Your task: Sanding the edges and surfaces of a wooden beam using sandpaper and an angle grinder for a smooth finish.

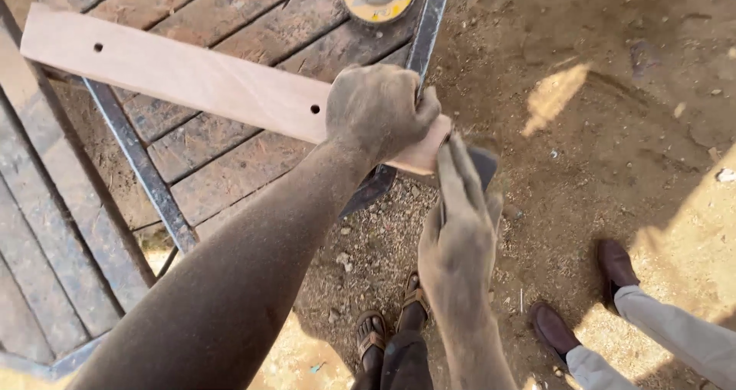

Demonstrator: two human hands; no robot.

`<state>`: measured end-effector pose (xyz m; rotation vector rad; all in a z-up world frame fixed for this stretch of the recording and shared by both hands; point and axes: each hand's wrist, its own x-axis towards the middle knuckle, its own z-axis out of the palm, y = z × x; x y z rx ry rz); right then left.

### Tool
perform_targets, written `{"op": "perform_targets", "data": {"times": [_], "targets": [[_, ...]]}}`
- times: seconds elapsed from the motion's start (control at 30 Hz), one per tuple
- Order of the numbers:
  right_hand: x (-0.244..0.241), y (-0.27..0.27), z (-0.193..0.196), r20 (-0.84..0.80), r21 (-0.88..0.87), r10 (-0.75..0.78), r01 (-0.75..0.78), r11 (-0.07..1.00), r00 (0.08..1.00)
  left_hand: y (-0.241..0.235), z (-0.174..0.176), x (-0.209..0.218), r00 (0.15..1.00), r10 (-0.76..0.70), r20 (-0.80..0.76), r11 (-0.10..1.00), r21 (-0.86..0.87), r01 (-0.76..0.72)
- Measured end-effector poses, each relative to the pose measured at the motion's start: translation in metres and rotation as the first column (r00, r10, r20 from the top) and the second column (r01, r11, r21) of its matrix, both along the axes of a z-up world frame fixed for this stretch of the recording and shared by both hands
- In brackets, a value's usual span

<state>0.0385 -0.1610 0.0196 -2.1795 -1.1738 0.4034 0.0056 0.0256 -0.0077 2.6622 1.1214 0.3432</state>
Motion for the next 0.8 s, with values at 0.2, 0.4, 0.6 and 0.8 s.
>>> {"op": "perform_targets", "data": {"times": [0.2,0.4,0.6,0.8], "targets": [[0.020,0.019,-0.013,0.012,0.180,0.054,-0.055,0.982,0.998,0.001,-0.008,-0.003,0.997,0.007,0.076,0.992,0.127,-0.017],[-0.004,-0.008,0.002,-0.058,0.051,-0.015,0.018,0.999,0.998,-0.001,-0.018,-0.003,0.992,-0.019,0.123,0.987,0.160,-0.001],[-0.003,0.005,0.001,0.089,0.111,0.022,-0.032,0.993,0.996,-0.001,-0.009,0.000,0.992,-0.002,0.124,0.997,0.079,-0.008],[0.003,0.013,-0.009,0.114,0.172,0.024,-0.044,0.984,0.993,0.000,-0.005,-0.003,0.994,0.002,0.106,0.998,0.062,-0.009]]}}
